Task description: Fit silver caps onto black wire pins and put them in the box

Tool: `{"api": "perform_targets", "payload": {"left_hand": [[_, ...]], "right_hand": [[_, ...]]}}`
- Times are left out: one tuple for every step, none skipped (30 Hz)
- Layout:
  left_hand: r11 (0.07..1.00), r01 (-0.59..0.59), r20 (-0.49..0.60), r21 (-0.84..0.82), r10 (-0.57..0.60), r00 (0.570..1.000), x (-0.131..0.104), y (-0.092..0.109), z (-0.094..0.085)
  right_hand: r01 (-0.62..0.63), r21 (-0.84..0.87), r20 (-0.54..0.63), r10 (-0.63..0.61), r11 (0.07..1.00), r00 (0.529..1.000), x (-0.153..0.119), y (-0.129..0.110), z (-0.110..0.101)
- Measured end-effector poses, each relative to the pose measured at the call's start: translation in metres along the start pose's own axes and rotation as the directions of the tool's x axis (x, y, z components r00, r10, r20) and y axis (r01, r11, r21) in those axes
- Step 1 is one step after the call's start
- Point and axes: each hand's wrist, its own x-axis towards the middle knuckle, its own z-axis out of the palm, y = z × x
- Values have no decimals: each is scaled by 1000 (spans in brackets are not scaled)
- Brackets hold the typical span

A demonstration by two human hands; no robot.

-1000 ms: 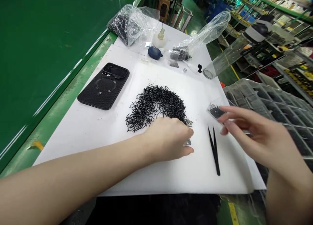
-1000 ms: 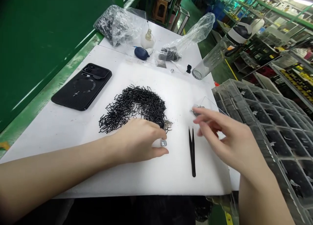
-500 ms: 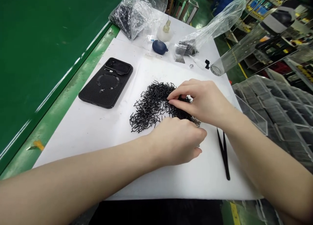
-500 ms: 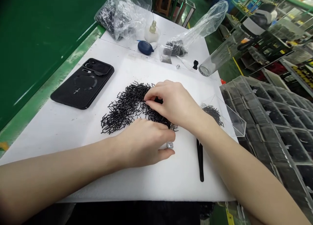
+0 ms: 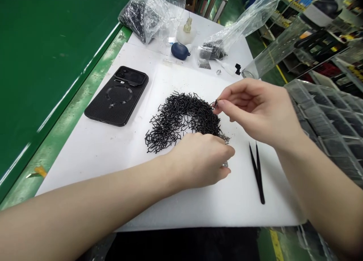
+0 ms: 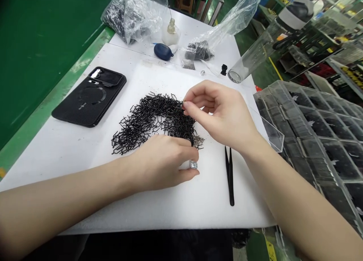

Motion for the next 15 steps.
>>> {"api": "perform_targets", "payload": {"left_hand": [[1000, 2, 3, 0, -2, 1000, 0, 0, 0], [1000, 5, 7, -1, -5, 1000, -1, 0, 0], [1000, 8, 12, -1, -8, 1000, -1, 0, 0], [1000, 12, 16, -1, -12, 1000, -1, 0, -1], [1000, 15, 20, -1, -15, 1000, -1, 0, 0], [1000, 18, 24, 0, -18, 1000, 0, 0, 0], [1000, 21, 25, 2, -21, 999, 0, 0, 0], [1000, 23, 23, 4, -23, 999, 1, 0, 0], [1000, 26, 22, 4, -26, 999, 1, 0, 0], [1000, 27, 20, 4, -27, 999, 1, 0, 1], [1000, 28, 18, 2, -28, 999, 1, 0, 1], [1000, 30, 17, 1, -30, 999, 1, 0, 1], [999, 32, 19, -2, -32, 999, 1, 0, 0], [999, 35, 21, -3, -35, 999, 1, 0, 0], [999, 39, 24, -3, -39, 999, 1, 0, 0]], "right_hand": [[-7, -1, 3, 7, 1000, 1000, 0, 3, -1], [-16, 0, 11, 16, 1000, 1000, 1, 5, -1], [-25, 1, 19, 25, 1000, 999, 3, 7, -1], [-36, 4, 27, 36, 999, 999, 6, 9, -1], [-49, 10, 30, 49, 999, 998, 8, 9, 0], [-66, 20, 30, 66, 998, 997, 10, 8, 1], [-84, 32, 26, 83, 996, 996, 12, 7, 2], [-100, 44, 20, 100, 994, 995, 13, 5, 2], [-113, 53, 12, 113, 992, 994, 13, 3, 3], [-122, 58, 3, 122, 991, 993, 13, 1, 3], [-127, 58, -5, 128, 990, 992, 12, 0, 2], [-131, 57, -10, 132, 990, 991, 12, 0, 2], [-136, 57, -12, 137, 989, 990, 11, 0, 2], [-145, 55, -3, 145, 988, 989, 11, 0, 1], [-155, 49, 14, 155, 987, 988, 11, 1, 0]]}}
